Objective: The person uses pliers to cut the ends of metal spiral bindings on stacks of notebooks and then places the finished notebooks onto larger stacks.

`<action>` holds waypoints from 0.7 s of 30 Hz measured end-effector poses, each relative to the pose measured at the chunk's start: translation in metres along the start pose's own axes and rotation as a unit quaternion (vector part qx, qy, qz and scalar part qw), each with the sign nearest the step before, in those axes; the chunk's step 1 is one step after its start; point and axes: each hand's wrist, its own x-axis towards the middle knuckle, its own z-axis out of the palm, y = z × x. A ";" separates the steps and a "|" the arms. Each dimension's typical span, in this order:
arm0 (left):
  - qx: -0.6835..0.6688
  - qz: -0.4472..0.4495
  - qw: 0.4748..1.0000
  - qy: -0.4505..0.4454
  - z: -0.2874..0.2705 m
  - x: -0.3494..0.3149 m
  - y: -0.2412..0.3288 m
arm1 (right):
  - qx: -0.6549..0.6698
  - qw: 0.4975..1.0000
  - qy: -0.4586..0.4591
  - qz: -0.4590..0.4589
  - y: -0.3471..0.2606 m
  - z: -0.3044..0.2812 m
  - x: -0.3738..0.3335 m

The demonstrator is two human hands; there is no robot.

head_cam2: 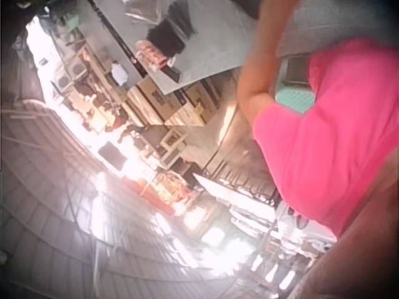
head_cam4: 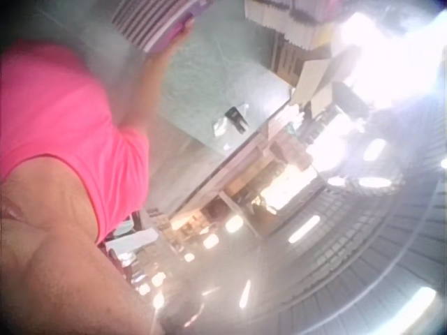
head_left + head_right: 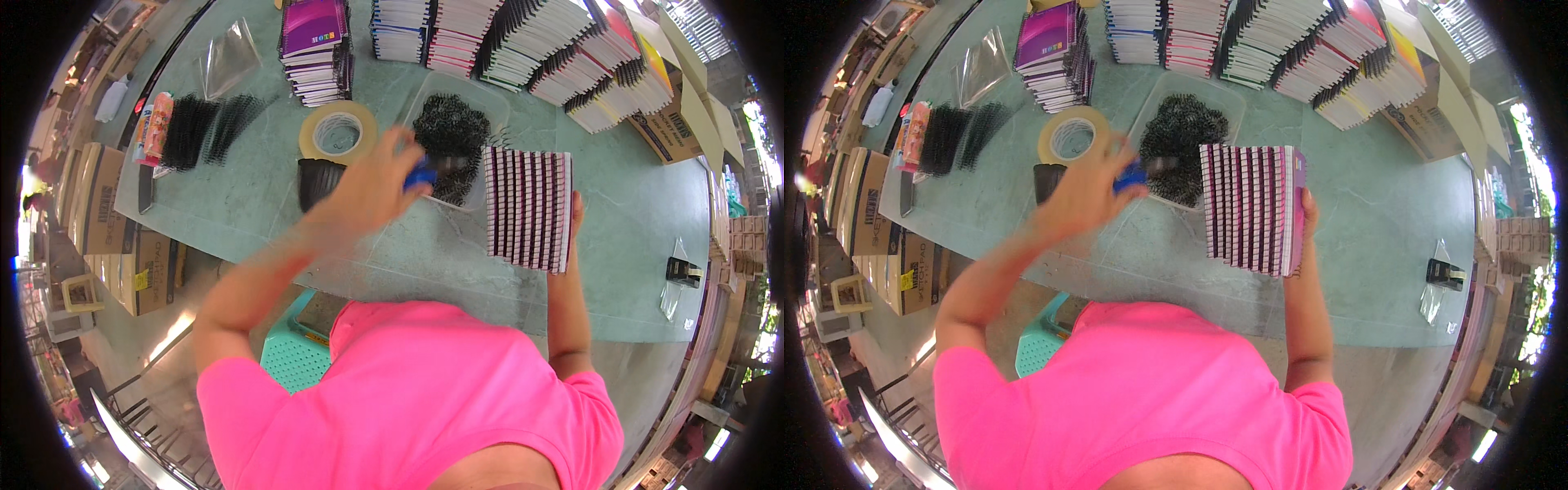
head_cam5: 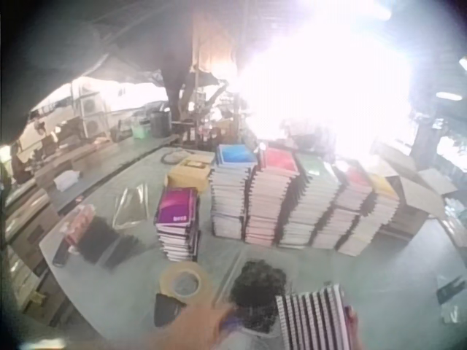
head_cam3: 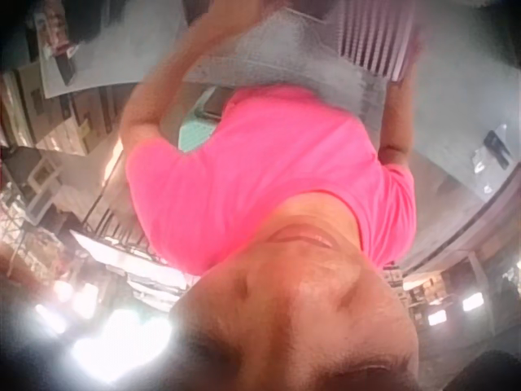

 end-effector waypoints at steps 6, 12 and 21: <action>-0.378 -0.068 0.905 -0.181 -0.003 0.071 0.001 | 0.012 0.999 -0.034 0.020 0.008 0.010 -0.004; -0.256 0.025 0.934 -0.247 0.007 0.103 0.012 | -0.033 0.997 0.063 0.040 0.003 0.009 -0.005; -0.359 -0.113 0.902 -0.213 0.008 0.113 0.010 | -0.096 0.989 0.104 0.036 -0.005 0.033 -0.009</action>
